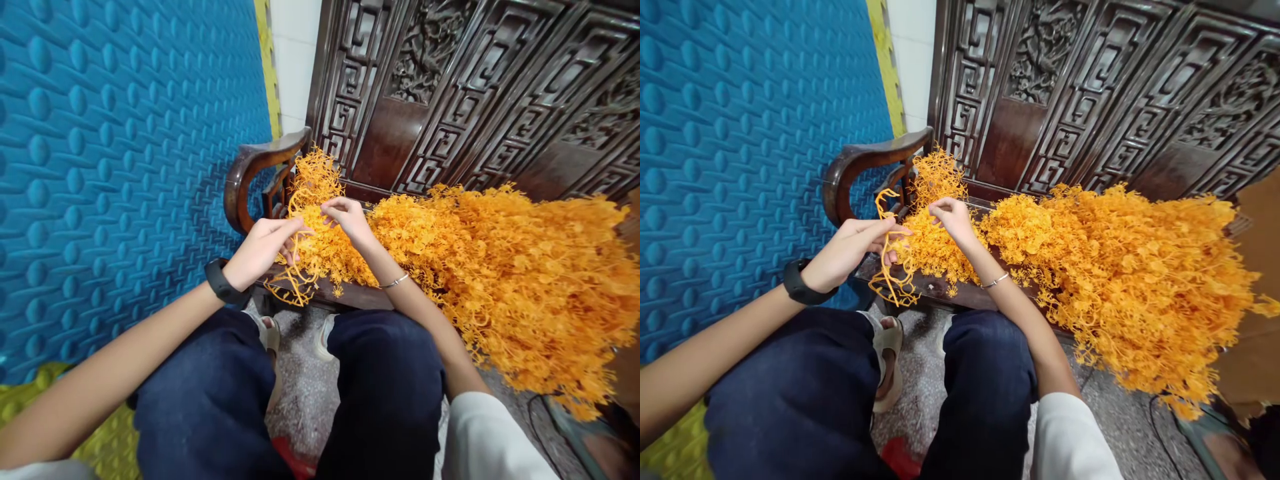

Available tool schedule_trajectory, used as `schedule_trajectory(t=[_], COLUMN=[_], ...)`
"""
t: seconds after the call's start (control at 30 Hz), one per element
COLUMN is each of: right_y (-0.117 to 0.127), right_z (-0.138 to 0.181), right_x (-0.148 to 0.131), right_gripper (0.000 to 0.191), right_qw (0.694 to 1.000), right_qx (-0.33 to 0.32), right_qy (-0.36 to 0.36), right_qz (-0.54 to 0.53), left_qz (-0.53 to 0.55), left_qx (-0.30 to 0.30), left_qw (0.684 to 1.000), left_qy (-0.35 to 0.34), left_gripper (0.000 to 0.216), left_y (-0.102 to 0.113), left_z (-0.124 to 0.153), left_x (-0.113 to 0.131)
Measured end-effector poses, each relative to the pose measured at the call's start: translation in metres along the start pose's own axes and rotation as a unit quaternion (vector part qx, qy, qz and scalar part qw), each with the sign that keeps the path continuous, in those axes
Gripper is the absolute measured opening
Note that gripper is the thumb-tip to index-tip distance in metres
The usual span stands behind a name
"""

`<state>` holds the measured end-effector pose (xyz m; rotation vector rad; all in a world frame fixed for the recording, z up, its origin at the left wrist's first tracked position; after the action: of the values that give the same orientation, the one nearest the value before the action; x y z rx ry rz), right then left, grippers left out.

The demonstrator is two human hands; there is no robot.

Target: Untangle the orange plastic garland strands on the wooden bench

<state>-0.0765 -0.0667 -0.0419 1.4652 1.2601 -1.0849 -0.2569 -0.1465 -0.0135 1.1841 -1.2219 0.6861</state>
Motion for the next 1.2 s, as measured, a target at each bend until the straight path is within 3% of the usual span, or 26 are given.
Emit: schedule_trajectory(t=[0.13, 0.2, 0.33, 0.53, 0.67, 0.9, 1.2], right_y=[-0.009, -0.013, -0.025, -0.036, -0.036, -0.030, -0.029], right_z=[0.026, 0.036, 0.048, 0.054, 0.054, 0.052, 0.051], right_x=[-0.037, -0.046, -0.050, -0.051, -0.050, -0.048, -0.051], right_gripper=[0.012, 0.019, 0.028, 0.027, 0.021, 0.014, 0.025], right_qw=[0.994, 0.993, 0.982, 0.967, 0.963, 0.968, 0.968], right_qx=[-0.042, -0.078, -0.183, -0.248, -0.261, -0.218, -0.217], right_qy=[0.060, 0.057, 0.035, 0.054, 0.071, 0.110, 0.078], right_qz=[-0.076, -0.073, -0.031, -0.019, -0.012, -0.060, -0.101], left_qz=[0.056, 0.076, 0.081, 0.065, 0.052, 0.006, -0.017], left_qx=[0.041, 0.051, 0.047, 0.023, 0.029, 0.026, 0.014], left_qw=[0.998, 0.996, 0.996, 0.996, 0.996, 0.999, 0.998], left_qy=[0.003, 0.002, -0.013, -0.055, -0.071, -0.033, -0.056], left_gripper=[0.039, 0.041, 0.041, 0.041, 0.033, 0.012, 0.016], left_y=[0.005, 0.006, 0.006, -0.001, -0.001, 0.001, 0.000], left_z=[-0.002, -0.002, -0.004, -0.006, -0.008, -0.009, -0.007], left_x=[0.000, -0.001, -0.001, 0.000, -0.002, -0.007, -0.001])
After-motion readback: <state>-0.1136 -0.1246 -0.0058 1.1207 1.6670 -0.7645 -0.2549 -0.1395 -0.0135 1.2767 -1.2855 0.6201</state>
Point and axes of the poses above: each hand's wrist, its own z-axis away from the middle knuckle, its own y-axis out of the back of the hand, x = y × z, the point moved 4 cm from there along -z, towards the middle knuckle, and after that the axes turned 11 degrees about -z, right-handed, at the moved point
